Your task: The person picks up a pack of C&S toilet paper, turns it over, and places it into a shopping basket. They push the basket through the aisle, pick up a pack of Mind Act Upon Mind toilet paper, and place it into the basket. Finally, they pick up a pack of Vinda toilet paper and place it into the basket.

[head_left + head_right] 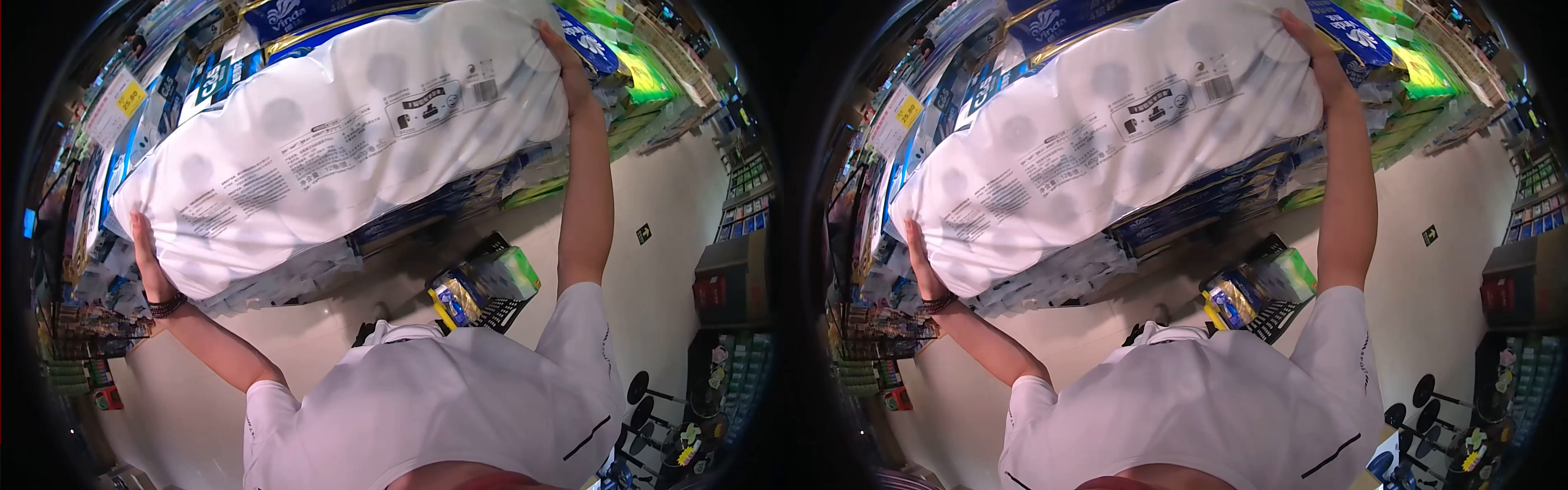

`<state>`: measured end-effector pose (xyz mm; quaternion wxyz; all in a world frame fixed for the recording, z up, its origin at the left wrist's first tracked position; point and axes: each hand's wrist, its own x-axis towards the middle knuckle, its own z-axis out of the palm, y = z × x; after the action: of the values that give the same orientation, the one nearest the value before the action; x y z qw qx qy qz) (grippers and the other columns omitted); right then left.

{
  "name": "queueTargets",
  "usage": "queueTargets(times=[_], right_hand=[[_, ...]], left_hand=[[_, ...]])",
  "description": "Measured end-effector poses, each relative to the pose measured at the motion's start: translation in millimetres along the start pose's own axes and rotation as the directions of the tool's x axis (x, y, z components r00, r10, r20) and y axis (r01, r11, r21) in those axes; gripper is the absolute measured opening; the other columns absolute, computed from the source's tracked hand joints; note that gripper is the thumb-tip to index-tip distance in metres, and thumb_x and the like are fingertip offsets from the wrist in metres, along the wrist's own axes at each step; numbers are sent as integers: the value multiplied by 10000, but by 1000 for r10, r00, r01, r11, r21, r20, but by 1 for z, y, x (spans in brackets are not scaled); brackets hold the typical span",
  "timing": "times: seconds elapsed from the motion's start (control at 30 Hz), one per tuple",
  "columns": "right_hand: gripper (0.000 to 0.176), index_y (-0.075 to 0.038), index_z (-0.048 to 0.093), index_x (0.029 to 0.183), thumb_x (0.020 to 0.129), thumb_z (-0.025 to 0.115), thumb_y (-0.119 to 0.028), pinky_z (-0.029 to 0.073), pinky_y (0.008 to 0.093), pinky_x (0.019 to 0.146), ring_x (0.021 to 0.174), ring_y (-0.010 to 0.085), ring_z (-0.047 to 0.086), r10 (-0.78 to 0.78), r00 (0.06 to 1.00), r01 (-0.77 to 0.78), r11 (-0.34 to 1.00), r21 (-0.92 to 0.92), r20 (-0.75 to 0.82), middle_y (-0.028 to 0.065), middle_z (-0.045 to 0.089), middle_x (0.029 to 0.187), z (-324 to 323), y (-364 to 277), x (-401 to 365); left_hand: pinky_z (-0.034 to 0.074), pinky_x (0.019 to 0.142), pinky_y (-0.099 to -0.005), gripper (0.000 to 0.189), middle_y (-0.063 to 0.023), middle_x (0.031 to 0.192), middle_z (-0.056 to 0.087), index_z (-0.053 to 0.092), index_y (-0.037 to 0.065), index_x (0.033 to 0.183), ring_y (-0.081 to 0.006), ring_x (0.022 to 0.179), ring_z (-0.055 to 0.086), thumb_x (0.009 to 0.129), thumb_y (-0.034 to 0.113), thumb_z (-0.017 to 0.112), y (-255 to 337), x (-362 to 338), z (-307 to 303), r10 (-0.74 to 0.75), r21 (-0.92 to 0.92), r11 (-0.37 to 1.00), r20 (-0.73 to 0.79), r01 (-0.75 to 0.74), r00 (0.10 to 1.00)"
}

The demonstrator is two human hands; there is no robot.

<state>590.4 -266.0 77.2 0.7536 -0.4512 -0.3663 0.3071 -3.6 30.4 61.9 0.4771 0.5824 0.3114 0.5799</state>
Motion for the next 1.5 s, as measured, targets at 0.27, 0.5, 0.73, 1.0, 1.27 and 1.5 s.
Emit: queueTargets(times=[0.27,0.5,0.73,1.0,1.27,1.5], right_hand=[[633,-3,505,1448,989,626,-421,478,376,1091,1245,242,617,-26,995,27,1000,13,-94,135,606,1396,0,3,2],[663,6,465,1470,1012,576,-460,472,403,1115,1274,273,604,20,997,-17,999,41,-71,162,583,1424,21,0,-6],[663,1,516,1427,970,652,-460,530,379,1036,1198,251,648,-84,977,65,993,-100,-196,148,630,1363,11,3,0],[656,0,529,1420,952,685,-433,573,370,977,1133,254,686,-46,988,44,999,-14,-146,154,652,1328,-1,8,3],[603,6,513,1441,1002,621,-393,517,384,1055,1212,258,643,-117,993,116,993,34,9,155,629,1373,0,9,6],[561,16,494,1458,1046,560,-359,493,390,1096,1256,257,620,-138,981,120,984,134,139,154,617,1398,-1,10,3]], left_hand=[[268,1209,-329,719,-111,1524,478,378,-57,1532,-201,1421,424,1044,443,550,29,-26,30,-131,-97,984,145,146,981],[344,1170,-342,689,-106,1510,491,382,-34,1531,-194,1371,475,1052,437,535,23,-21,22,-152,-159,972,133,173,979],[191,1259,-360,723,-136,1658,272,264,-33,1586,-202,1529,256,1075,440,461,23,-21,33,-18,12,1000,27,17,999],[209,1250,-347,756,-142,1670,254,260,-30,1589,-221,1530,265,1052,430,531,34,-33,49,-12,-36,999,-14,11,1000],[256,1229,-369,797,-127,1659,276,246,-9,1600,-227,1495,323,1042,483,531,35,-31,44,-78,-34,996,6,78,997],[298,1211,-370,771,-125,1627,339,324,-15,1573,-229,1462,374,1032,485,551,23,-21,35,75,100,993,-105,-64,992]])
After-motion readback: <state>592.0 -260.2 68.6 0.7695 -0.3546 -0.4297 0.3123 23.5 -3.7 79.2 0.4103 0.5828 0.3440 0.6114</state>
